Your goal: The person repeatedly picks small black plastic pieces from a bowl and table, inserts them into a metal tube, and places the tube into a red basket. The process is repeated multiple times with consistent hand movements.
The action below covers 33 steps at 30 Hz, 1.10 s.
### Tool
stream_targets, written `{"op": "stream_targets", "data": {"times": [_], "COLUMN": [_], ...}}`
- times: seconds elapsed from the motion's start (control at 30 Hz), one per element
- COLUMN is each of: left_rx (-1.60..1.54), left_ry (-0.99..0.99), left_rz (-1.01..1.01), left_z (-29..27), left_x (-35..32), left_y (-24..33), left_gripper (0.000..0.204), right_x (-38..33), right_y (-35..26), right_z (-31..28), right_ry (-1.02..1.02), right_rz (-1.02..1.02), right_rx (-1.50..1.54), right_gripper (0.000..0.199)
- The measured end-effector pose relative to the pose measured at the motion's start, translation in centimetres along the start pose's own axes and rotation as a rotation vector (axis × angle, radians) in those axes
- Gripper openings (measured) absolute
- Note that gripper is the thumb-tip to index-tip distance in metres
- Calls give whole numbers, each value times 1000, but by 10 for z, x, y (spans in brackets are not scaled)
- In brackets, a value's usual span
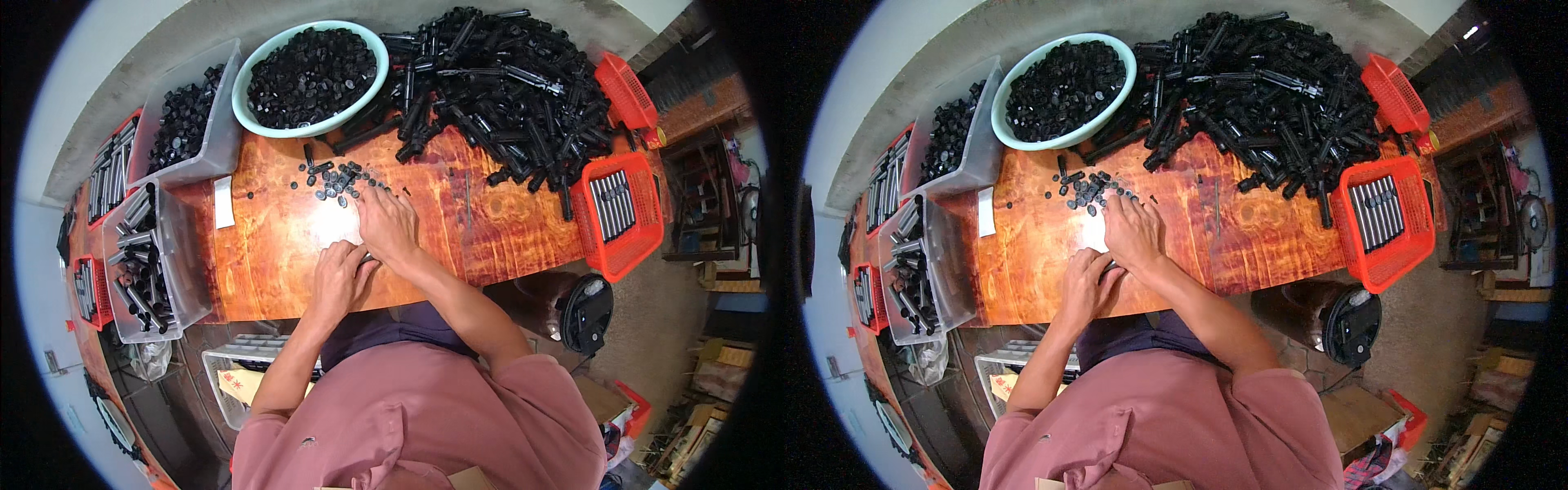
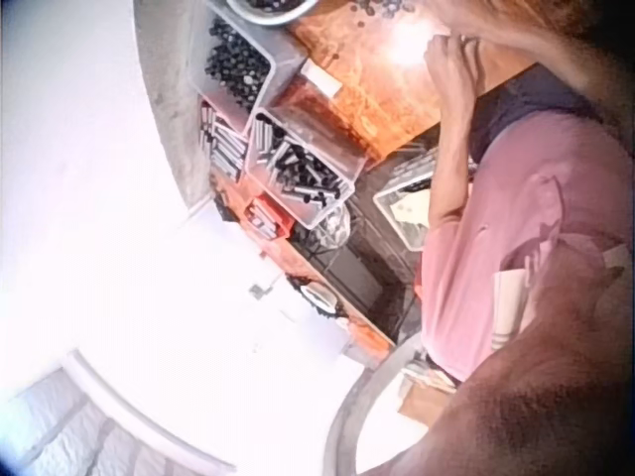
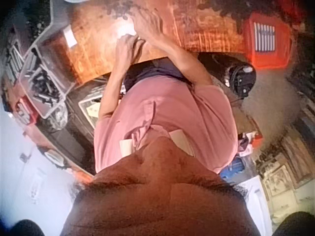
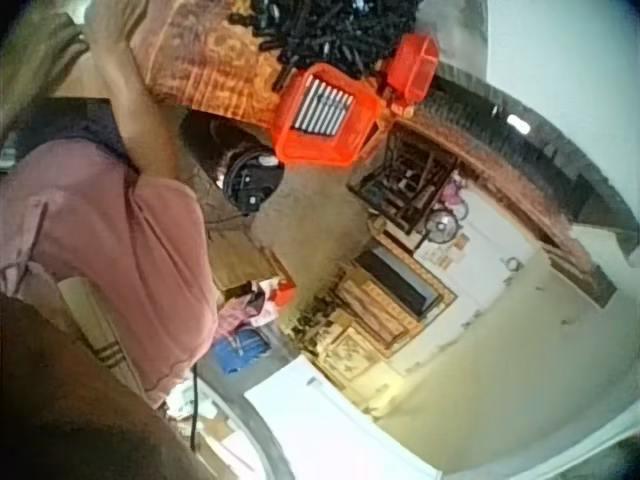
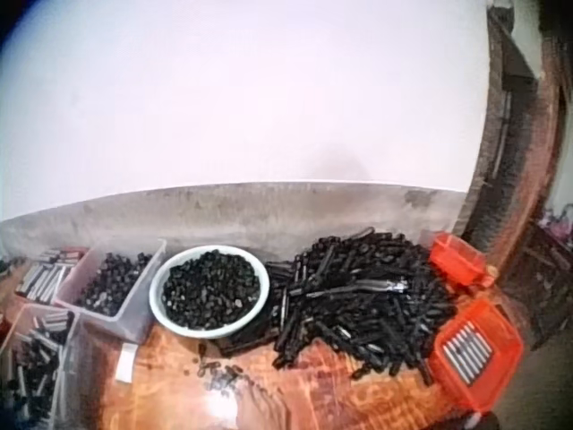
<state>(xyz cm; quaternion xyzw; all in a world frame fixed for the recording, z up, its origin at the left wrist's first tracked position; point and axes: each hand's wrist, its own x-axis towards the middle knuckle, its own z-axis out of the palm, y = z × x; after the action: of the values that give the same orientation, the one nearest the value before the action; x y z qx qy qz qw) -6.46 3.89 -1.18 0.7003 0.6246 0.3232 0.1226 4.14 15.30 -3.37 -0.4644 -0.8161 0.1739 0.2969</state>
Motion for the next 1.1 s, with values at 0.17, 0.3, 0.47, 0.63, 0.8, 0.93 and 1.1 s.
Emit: {"op": "stream_targets", "data": {"times": [0.17, 0.3, 0.47, 0.63, 0.8, 0.93, 1.1], "left_rx": [140, 169, -98, -1096, -1758, -1802, -1809], "left_ry": [-14, 58, 40, 174, 233, 292, 203], "left_rz": [69, 62, -155, -716, -911, -902, -860], "left_z": [5, 6, -15, -26, -24, -19, -27], "left_x": [-6, -6, 14, 10, 5, -1, 6], "left_y": [-3, 1, -3, -39, -50, -50, -45], "left_gripper": [31, 30, 27, 35, 44, 48, 38], "right_x": [-5, 5, 15, -31, -92, -98, -67], "right_y": [0, -3, -9, -72, -109, -129, -129], "right_z": [4, -3, -28, -179, -253, -264, -238], "right_ry": [18, 1, 94, 94, 34, -170, -143], "right_rz": [22, 33, 28, -465, -804, -855, -1192], "right_rx": [77, 63, 364, 771, 1260, 1345, 1564], "right_gripper": [12, 18, 19, 7, 15, 37, 28]}}
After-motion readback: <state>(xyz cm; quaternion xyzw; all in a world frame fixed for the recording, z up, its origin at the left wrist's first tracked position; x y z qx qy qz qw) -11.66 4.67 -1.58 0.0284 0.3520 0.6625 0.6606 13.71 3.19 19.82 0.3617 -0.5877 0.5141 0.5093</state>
